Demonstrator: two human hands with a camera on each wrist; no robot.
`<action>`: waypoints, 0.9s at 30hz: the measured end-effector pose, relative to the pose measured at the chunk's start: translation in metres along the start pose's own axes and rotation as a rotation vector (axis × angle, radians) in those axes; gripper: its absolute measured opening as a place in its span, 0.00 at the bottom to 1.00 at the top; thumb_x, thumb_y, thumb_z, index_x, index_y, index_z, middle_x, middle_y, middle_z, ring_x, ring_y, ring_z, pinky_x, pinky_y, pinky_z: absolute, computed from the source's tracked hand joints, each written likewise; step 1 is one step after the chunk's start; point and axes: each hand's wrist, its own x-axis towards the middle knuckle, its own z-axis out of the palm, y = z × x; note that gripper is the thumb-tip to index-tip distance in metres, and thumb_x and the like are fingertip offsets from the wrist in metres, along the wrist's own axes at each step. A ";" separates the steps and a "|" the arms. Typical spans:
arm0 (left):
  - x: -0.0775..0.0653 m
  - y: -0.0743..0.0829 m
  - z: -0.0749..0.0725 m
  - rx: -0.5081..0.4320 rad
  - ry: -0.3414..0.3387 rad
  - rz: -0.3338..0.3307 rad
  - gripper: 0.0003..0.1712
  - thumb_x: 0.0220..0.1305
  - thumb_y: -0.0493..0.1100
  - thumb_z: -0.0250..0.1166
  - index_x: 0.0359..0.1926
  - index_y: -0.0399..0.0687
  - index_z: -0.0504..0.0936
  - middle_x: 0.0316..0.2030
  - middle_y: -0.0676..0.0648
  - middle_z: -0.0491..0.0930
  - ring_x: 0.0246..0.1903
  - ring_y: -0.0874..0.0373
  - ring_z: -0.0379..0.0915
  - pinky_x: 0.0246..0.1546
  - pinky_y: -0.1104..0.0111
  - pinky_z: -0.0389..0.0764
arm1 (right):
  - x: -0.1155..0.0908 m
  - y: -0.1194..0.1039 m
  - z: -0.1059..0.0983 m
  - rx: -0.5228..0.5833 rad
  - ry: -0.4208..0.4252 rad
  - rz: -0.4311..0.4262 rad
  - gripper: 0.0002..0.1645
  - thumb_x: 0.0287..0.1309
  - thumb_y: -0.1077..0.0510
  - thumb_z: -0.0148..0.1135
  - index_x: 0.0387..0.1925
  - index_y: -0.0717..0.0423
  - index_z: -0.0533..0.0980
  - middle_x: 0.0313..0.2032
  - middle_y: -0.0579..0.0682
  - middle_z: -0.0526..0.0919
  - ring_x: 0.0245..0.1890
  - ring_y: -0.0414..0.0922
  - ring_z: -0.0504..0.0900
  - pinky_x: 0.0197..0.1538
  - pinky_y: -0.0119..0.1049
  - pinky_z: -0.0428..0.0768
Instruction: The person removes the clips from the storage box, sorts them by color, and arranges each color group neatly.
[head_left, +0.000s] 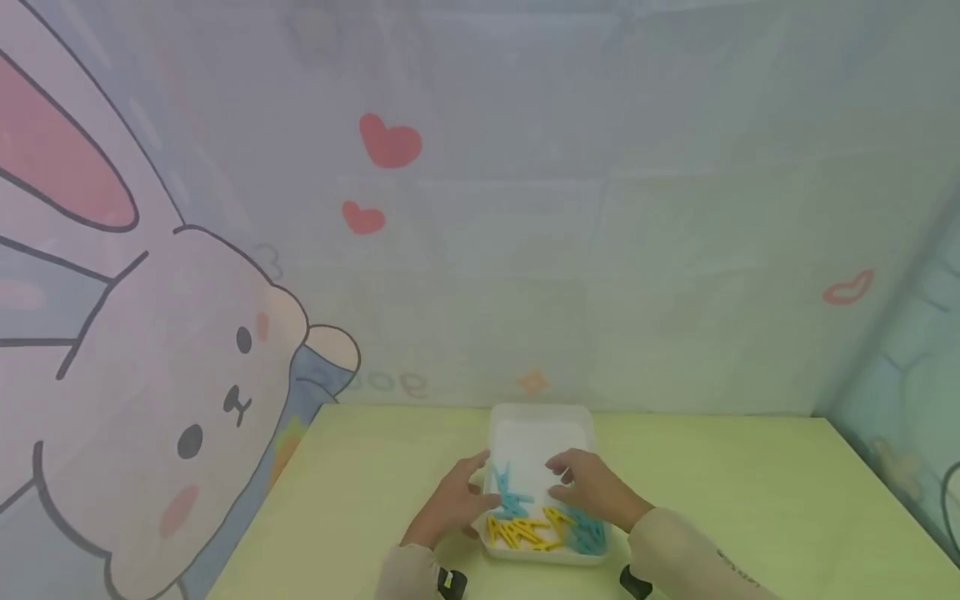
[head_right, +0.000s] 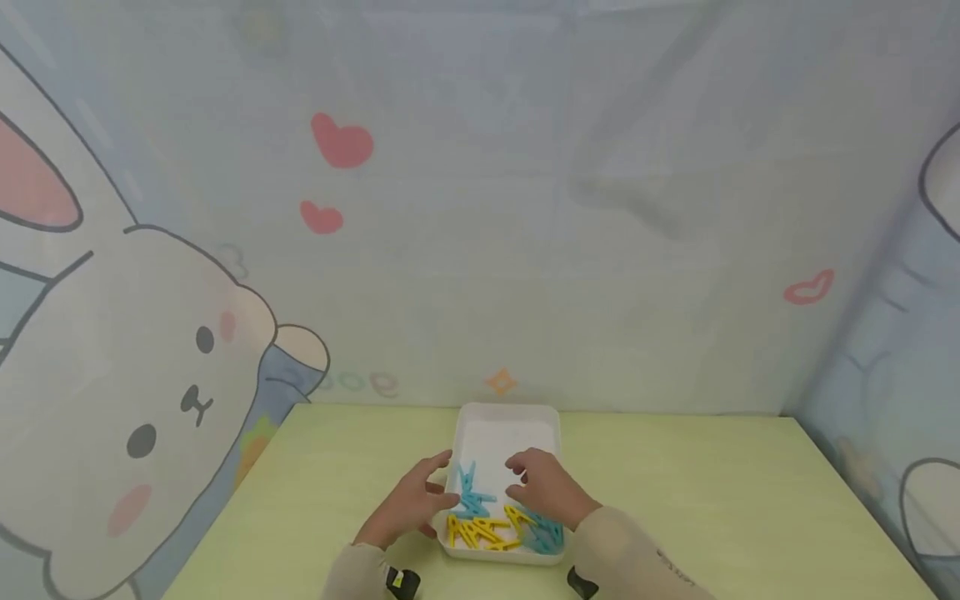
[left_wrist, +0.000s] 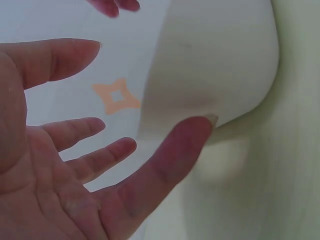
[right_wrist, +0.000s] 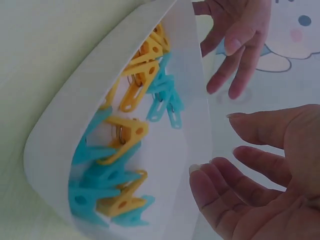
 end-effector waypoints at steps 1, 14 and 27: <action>-0.001 -0.001 0.001 -0.004 0.001 -0.002 0.42 0.52 0.49 0.66 0.67 0.58 0.57 0.63 0.45 0.55 0.49 0.46 0.66 0.18 0.60 0.77 | 0.003 -0.002 0.005 -0.003 -0.017 0.001 0.20 0.52 0.59 0.62 0.47 0.61 0.74 0.43 0.53 0.76 0.39 0.47 0.73 0.40 0.42 0.75; -0.003 -0.009 0.001 0.013 -0.059 0.047 0.47 0.48 0.36 0.65 0.68 0.44 0.52 0.63 0.37 0.54 0.43 0.46 0.70 0.20 0.61 0.78 | 0.039 -0.018 0.045 -0.120 -0.101 -0.017 0.17 0.48 0.66 0.59 0.43 0.66 0.77 0.40 0.56 0.78 0.41 0.53 0.76 0.45 0.47 0.74; -0.005 -0.008 0.001 -0.031 -0.060 0.020 0.48 0.44 0.29 0.60 0.68 0.37 0.50 0.56 0.31 0.62 0.39 0.46 0.73 0.19 0.60 0.78 | 0.051 -0.014 0.065 -0.235 -0.118 0.109 0.17 0.41 0.67 0.63 0.39 0.63 0.78 0.39 0.52 0.79 0.46 0.53 0.75 0.51 0.46 0.71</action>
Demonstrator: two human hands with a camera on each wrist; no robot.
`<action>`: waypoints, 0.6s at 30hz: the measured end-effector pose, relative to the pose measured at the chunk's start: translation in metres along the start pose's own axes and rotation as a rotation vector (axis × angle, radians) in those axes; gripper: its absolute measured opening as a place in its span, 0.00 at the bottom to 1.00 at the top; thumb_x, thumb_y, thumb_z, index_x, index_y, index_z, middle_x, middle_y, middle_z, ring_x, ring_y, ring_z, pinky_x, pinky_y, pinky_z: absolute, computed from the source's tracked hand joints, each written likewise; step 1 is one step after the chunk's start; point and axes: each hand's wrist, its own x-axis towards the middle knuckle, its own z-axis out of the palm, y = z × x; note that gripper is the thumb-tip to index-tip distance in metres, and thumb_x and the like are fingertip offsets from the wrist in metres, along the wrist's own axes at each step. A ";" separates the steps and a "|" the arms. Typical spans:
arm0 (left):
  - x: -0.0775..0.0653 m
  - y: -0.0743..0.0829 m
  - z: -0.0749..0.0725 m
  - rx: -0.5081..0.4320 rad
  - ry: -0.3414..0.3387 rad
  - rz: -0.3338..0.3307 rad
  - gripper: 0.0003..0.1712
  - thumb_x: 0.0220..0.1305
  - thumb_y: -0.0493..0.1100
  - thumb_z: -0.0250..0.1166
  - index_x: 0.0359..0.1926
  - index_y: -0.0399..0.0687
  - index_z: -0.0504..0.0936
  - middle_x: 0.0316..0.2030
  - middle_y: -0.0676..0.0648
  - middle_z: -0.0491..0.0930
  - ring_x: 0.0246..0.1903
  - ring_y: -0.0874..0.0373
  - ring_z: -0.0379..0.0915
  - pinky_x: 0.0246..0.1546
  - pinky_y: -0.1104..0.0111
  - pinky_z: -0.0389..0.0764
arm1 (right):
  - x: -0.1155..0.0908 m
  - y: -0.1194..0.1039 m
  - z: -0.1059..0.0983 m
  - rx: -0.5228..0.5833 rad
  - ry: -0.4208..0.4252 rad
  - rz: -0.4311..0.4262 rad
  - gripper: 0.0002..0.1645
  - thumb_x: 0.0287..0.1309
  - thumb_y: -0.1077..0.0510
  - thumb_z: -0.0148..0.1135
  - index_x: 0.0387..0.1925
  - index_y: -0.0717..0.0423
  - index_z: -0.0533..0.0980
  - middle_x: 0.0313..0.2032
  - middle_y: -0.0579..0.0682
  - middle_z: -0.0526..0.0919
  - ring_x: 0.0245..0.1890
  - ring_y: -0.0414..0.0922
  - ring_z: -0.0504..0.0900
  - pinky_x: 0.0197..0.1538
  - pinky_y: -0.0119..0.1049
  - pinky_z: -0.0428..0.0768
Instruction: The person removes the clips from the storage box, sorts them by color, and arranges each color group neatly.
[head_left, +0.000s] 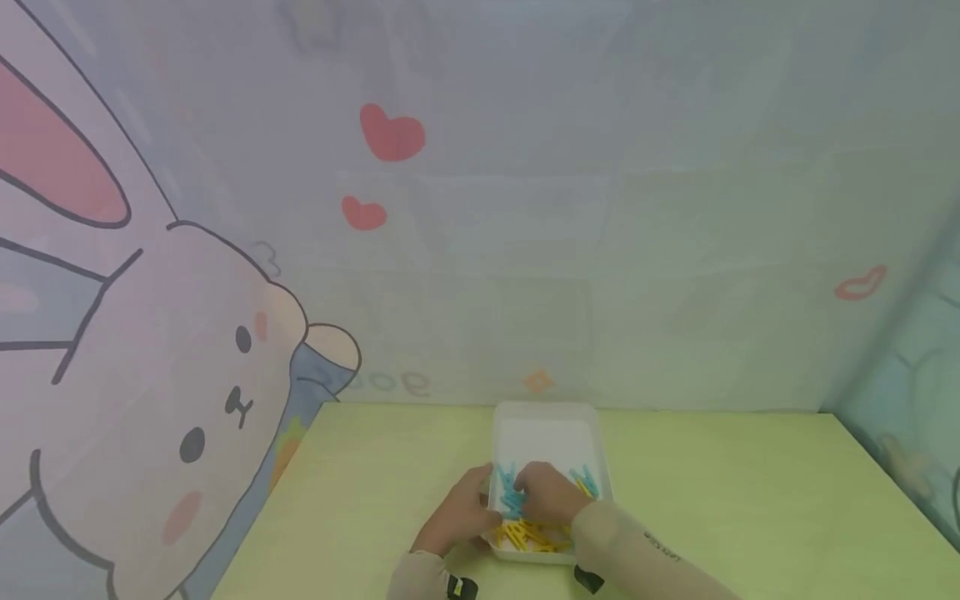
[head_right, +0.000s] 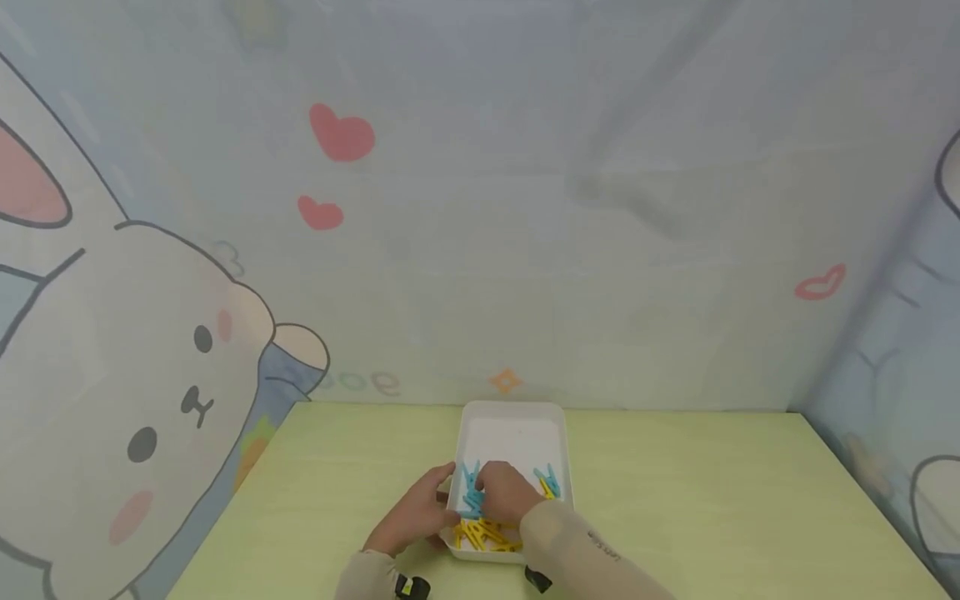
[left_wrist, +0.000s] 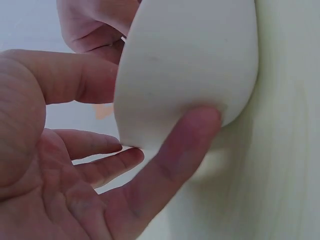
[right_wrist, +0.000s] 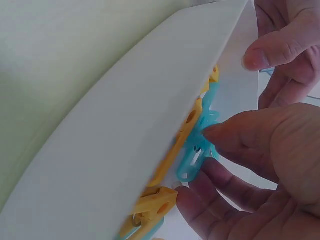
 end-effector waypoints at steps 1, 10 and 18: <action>0.001 -0.001 0.000 0.006 0.004 0.003 0.48 0.43 0.28 0.60 0.67 0.37 0.50 0.57 0.31 0.61 0.40 0.46 0.73 0.19 0.60 0.78 | 0.001 0.001 0.001 -0.008 0.001 -0.001 0.17 0.41 0.67 0.63 0.39 0.63 0.78 0.39 0.52 0.79 0.46 0.52 0.75 0.51 0.46 0.71; 0.003 -0.002 0.001 0.036 0.025 0.021 0.47 0.39 0.23 0.55 0.67 0.36 0.54 0.61 0.33 0.57 0.47 0.38 0.69 0.19 0.62 0.78 | 0.001 -0.002 0.005 0.003 0.023 0.068 0.17 0.43 0.67 0.61 0.41 0.62 0.77 0.41 0.53 0.78 0.47 0.52 0.74 0.52 0.48 0.69; 0.003 -0.001 0.005 0.015 0.031 -0.010 0.48 0.41 0.23 0.57 0.67 0.39 0.53 0.62 0.36 0.56 0.49 0.39 0.68 0.17 0.61 0.78 | 0.002 0.003 0.006 -0.041 0.059 0.048 0.13 0.44 0.67 0.61 0.37 0.63 0.77 0.36 0.52 0.78 0.42 0.51 0.75 0.50 0.47 0.71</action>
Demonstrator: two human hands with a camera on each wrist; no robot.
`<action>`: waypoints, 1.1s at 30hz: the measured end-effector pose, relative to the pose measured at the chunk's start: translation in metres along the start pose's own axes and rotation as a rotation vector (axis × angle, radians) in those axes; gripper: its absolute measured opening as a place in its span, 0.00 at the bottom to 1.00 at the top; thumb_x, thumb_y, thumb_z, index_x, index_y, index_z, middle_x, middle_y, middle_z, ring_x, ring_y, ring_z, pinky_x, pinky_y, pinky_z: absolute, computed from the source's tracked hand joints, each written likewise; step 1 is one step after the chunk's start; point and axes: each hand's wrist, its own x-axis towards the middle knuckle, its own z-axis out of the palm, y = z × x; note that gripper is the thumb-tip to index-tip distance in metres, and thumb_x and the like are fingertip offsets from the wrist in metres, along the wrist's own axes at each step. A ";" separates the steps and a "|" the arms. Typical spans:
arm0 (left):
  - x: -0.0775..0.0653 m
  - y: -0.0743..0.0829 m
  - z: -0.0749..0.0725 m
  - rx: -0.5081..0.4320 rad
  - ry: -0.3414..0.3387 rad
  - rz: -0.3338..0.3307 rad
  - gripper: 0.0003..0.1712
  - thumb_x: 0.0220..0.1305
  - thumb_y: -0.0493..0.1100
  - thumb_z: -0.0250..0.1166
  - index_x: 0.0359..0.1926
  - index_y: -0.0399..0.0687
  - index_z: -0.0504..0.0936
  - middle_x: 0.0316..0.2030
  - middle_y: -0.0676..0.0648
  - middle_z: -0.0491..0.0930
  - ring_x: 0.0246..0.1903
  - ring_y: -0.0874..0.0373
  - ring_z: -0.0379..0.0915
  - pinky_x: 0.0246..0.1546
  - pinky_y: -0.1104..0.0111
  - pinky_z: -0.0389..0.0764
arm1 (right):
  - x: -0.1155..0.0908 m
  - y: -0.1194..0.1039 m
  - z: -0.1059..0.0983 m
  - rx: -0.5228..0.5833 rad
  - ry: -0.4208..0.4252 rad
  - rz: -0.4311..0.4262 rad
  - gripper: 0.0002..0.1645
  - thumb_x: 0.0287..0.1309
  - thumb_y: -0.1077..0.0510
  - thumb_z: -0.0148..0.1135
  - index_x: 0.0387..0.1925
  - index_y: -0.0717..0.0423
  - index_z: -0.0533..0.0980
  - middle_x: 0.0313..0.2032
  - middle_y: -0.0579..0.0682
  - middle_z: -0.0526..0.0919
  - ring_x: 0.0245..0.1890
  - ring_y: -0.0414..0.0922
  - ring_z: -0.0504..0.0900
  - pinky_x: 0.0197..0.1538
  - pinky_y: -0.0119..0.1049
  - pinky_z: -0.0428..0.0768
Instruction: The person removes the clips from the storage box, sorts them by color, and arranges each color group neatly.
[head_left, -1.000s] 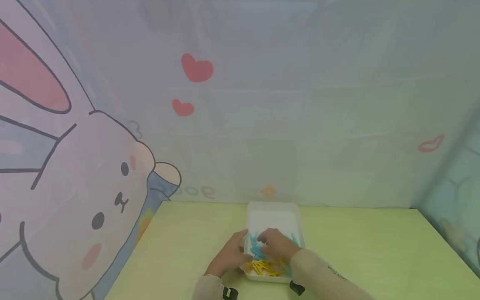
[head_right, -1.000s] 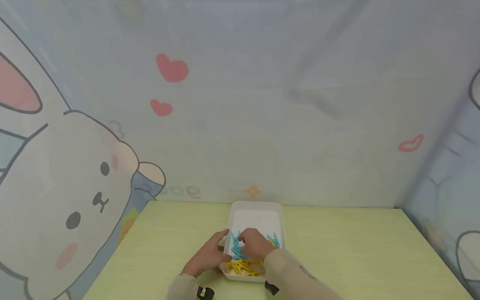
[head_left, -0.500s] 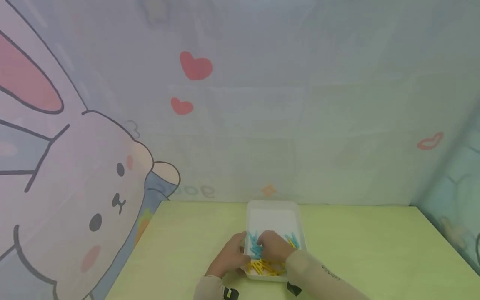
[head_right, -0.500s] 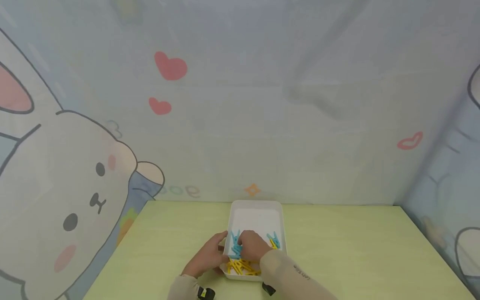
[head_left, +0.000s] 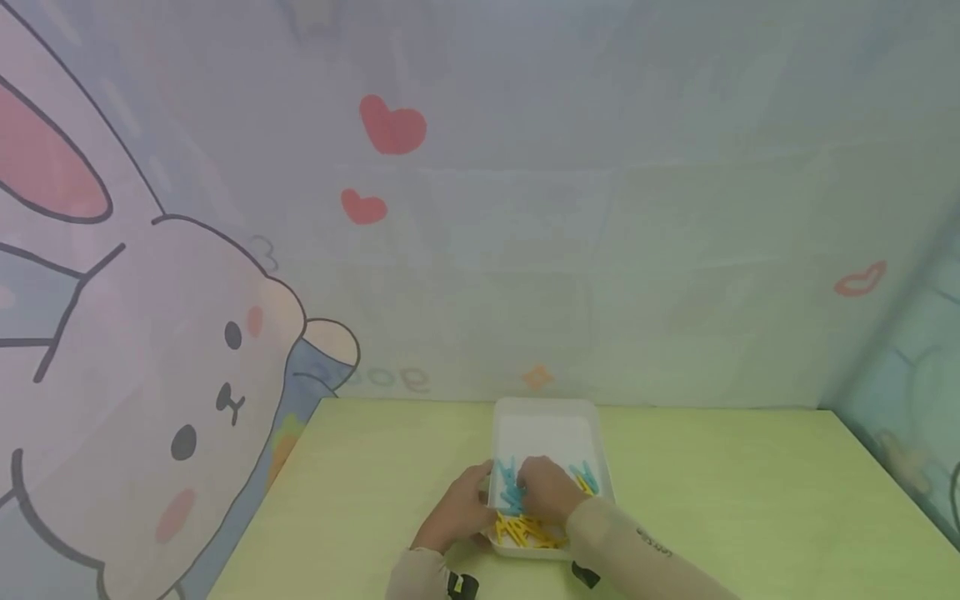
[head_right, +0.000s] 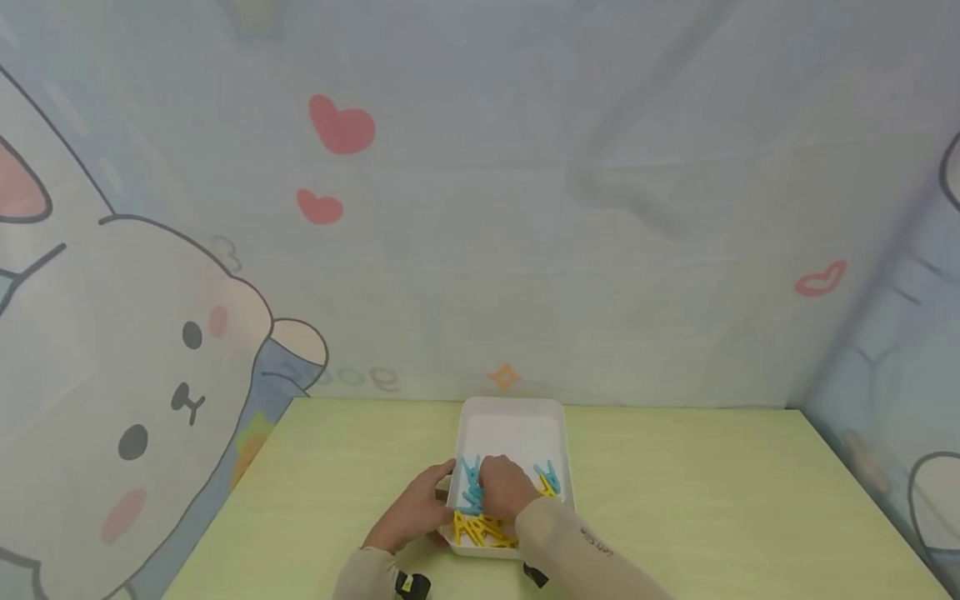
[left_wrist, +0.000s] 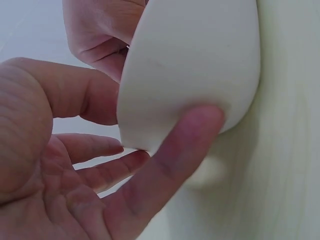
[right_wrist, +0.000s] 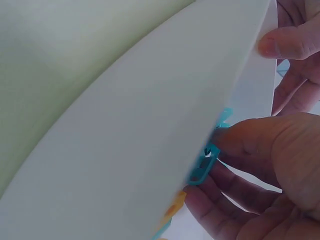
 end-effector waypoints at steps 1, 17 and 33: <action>0.000 0.000 0.000 0.001 0.002 -0.001 0.48 0.41 0.23 0.57 0.67 0.39 0.53 0.62 0.36 0.56 0.49 0.39 0.68 0.17 0.61 0.78 | 0.000 0.000 -0.001 0.001 0.003 -0.009 0.13 0.44 0.67 0.61 0.37 0.63 0.77 0.35 0.52 0.77 0.42 0.51 0.75 0.50 0.47 0.71; -0.001 0.005 0.002 -0.064 -0.025 -0.009 0.49 0.44 0.24 0.58 0.69 0.42 0.49 0.61 0.36 0.57 0.35 0.49 0.75 0.17 0.58 0.77 | -0.001 0.027 -0.027 0.161 0.065 0.029 0.14 0.42 0.62 0.62 0.36 0.62 0.80 0.37 0.53 0.77 0.40 0.52 0.75 0.44 0.46 0.74; -0.003 0.008 0.006 0.053 0.023 -0.041 0.49 0.41 0.22 0.53 0.68 0.38 0.48 0.58 0.32 0.57 0.42 0.43 0.68 0.16 0.62 0.77 | -0.015 0.076 -0.065 0.651 0.067 0.192 0.22 0.47 0.59 0.64 0.44 0.68 0.76 0.40 0.56 0.79 0.32 0.51 0.81 0.38 0.43 0.78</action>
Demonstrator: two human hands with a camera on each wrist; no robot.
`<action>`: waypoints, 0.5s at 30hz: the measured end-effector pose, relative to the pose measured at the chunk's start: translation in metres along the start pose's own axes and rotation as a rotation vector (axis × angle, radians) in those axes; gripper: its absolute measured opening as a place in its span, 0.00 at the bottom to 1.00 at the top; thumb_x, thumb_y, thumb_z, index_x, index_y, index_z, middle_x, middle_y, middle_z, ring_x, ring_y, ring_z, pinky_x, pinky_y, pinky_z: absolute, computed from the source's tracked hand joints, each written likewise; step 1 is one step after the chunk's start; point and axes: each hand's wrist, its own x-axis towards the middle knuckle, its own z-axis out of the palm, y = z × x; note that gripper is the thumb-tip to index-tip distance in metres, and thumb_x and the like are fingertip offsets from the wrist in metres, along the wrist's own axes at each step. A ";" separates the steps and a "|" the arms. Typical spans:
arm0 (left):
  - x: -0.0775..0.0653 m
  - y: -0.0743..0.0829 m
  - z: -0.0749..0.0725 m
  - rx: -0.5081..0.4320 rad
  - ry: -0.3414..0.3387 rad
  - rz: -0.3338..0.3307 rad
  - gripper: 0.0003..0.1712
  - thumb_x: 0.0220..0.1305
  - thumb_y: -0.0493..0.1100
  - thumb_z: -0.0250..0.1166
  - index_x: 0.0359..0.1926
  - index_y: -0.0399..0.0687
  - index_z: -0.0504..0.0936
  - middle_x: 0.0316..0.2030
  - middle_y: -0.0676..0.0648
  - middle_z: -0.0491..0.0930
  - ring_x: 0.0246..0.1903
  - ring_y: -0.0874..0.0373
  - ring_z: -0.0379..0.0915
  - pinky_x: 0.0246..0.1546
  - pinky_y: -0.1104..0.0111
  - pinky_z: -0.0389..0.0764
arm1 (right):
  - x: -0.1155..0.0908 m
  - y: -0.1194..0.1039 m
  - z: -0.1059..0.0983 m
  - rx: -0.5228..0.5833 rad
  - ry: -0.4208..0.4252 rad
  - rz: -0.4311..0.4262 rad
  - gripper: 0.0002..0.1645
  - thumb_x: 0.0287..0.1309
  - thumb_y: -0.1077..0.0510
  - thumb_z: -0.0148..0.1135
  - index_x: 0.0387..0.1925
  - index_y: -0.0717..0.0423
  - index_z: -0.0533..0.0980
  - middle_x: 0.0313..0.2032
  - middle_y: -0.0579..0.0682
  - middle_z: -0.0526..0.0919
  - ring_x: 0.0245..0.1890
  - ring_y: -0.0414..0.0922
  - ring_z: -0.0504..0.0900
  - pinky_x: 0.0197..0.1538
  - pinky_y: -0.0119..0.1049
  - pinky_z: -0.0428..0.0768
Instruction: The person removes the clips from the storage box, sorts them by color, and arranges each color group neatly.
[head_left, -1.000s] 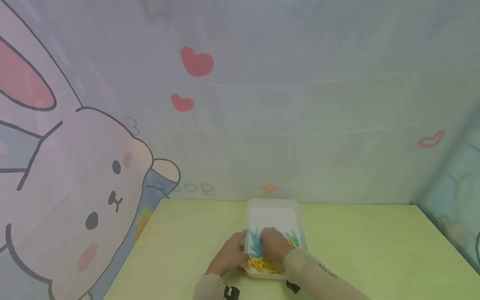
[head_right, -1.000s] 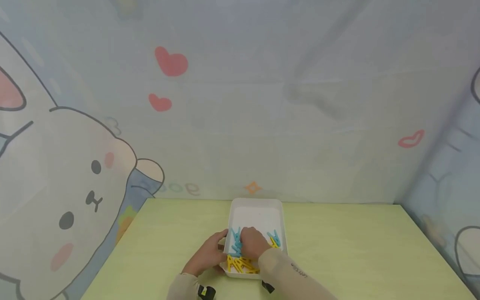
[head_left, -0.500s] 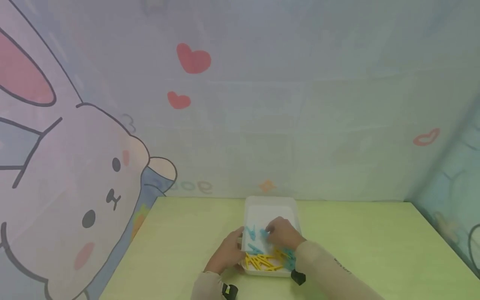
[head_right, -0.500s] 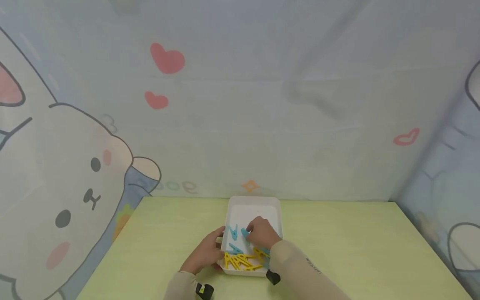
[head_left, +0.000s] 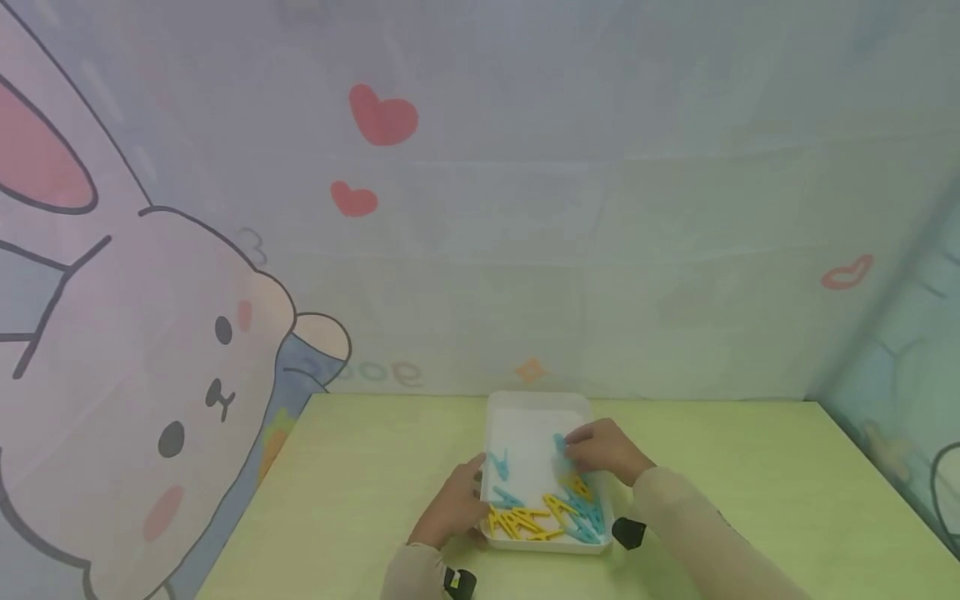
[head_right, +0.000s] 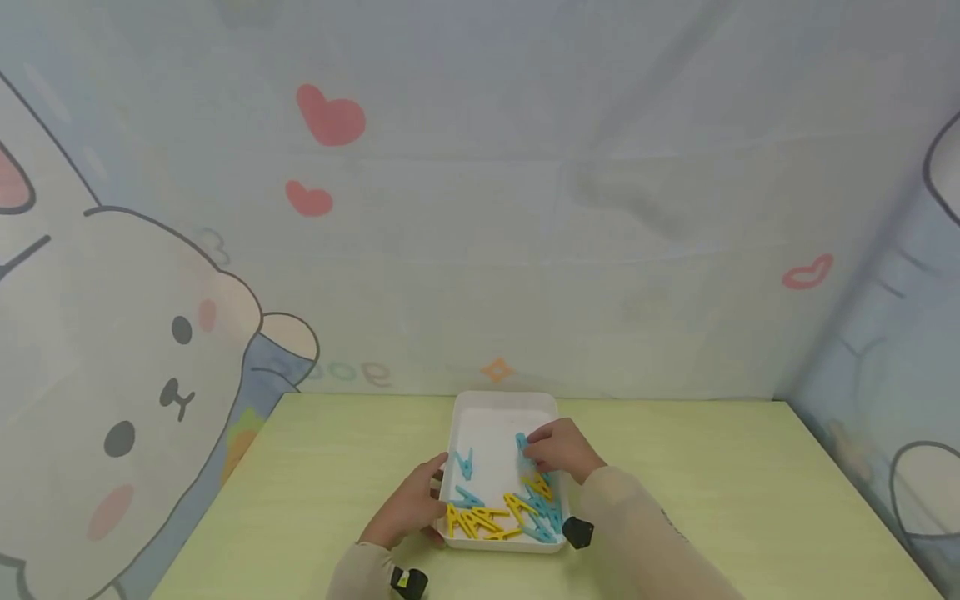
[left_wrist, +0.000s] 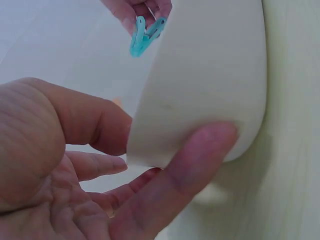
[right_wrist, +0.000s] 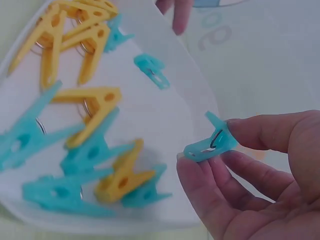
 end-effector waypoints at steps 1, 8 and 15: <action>0.000 0.000 0.000 -0.009 -0.003 0.002 0.50 0.40 0.22 0.53 0.68 0.37 0.47 0.58 0.31 0.57 0.42 0.43 0.68 0.16 0.61 0.77 | -0.001 0.002 -0.005 0.022 -0.008 0.006 0.23 0.48 0.58 0.63 0.45 0.68 0.75 0.42 0.57 0.79 0.34 0.52 0.81 0.39 0.43 0.78; -0.001 0.003 0.001 -0.040 -0.008 -0.022 0.51 0.40 0.21 0.54 0.69 0.39 0.47 0.57 0.31 0.56 0.39 0.46 0.69 0.17 0.62 0.78 | -0.004 0.016 -0.035 0.072 0.006 0.012 0.24 0.52 0.57 0.59 0.48 0.71 0.73 0.47 0.61 0.75 0.43 0.55 0.78 0.44 0.45 0.76; 0.000 0.001 0.002 -0.014 0.000 -0.031 0.51 0.40 0.21 0.54 0.69 0.40 0.47 0.57 0.33 0.57 0.40 0.45 0.68 0.17 0.62 0.78 | 0.000 0.031 -0.045 0.024 0.093 0.063 0.24 0.53 0.59 0.58 0.48 0.73 0.71 0.47 0.65 0.75 0.42 0.57 0.78 0.45 0.47 0.75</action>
